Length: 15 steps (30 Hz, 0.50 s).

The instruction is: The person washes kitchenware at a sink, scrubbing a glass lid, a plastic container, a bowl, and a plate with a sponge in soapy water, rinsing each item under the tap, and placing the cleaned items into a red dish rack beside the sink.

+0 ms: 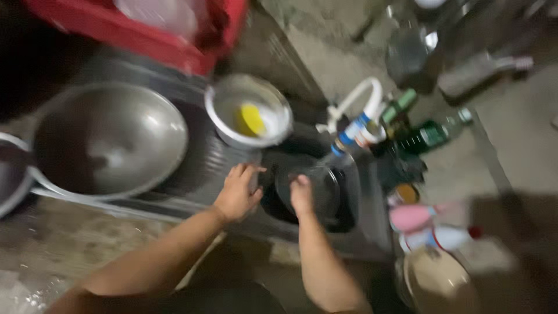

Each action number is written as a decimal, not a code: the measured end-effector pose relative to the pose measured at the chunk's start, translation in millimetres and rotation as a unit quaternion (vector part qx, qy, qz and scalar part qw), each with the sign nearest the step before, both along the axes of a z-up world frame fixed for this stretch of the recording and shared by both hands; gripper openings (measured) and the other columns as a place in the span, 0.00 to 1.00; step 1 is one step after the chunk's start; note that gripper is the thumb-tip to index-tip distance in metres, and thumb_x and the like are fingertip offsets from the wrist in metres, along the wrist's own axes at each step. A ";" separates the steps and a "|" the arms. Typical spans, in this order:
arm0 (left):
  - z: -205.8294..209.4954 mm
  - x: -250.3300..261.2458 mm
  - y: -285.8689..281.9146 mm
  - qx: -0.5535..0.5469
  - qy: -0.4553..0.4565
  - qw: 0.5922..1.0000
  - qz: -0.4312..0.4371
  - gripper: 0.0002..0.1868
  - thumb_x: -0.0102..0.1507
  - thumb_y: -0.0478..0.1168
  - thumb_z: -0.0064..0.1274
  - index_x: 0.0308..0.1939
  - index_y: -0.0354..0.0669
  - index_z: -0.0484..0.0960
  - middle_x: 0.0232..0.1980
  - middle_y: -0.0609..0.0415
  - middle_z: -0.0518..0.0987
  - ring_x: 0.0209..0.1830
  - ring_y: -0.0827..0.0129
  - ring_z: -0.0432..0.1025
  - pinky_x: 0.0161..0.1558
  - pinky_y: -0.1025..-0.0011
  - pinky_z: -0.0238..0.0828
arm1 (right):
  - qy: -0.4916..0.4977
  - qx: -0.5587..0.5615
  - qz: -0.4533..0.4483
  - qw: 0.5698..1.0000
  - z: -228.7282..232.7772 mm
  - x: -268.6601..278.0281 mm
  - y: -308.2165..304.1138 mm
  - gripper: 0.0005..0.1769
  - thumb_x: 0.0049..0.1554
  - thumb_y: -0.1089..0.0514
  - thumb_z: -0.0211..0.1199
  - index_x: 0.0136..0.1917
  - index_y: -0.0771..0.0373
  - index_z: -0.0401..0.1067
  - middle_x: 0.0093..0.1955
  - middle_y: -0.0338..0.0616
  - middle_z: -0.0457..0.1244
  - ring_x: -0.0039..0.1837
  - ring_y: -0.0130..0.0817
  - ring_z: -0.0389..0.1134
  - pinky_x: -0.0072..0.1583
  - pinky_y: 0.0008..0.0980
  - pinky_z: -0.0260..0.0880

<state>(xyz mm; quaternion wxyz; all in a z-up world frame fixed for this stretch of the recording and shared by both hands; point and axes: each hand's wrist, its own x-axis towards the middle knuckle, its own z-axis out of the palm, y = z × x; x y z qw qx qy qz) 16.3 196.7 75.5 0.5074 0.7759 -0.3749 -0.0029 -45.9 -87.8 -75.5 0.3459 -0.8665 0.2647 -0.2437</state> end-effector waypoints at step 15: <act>-55.9 -119.6 -165.6 0.220 0.015 0.947 -0.235 0.34 0.54 0.35 0.56 0.66 0.46 0.73 0.66 0.40 0.71 0.66 0.44 0.62 0.68 0.54 0.58 | 0.040 0.067 0.018 0.997 123.0 -203.0 -14.3 0.14 0.63 0.55 0.60 0.60 0.61 0.75 0.54 0.47 0.71 0.56 0.35 0.73 0.57 0.32 0.71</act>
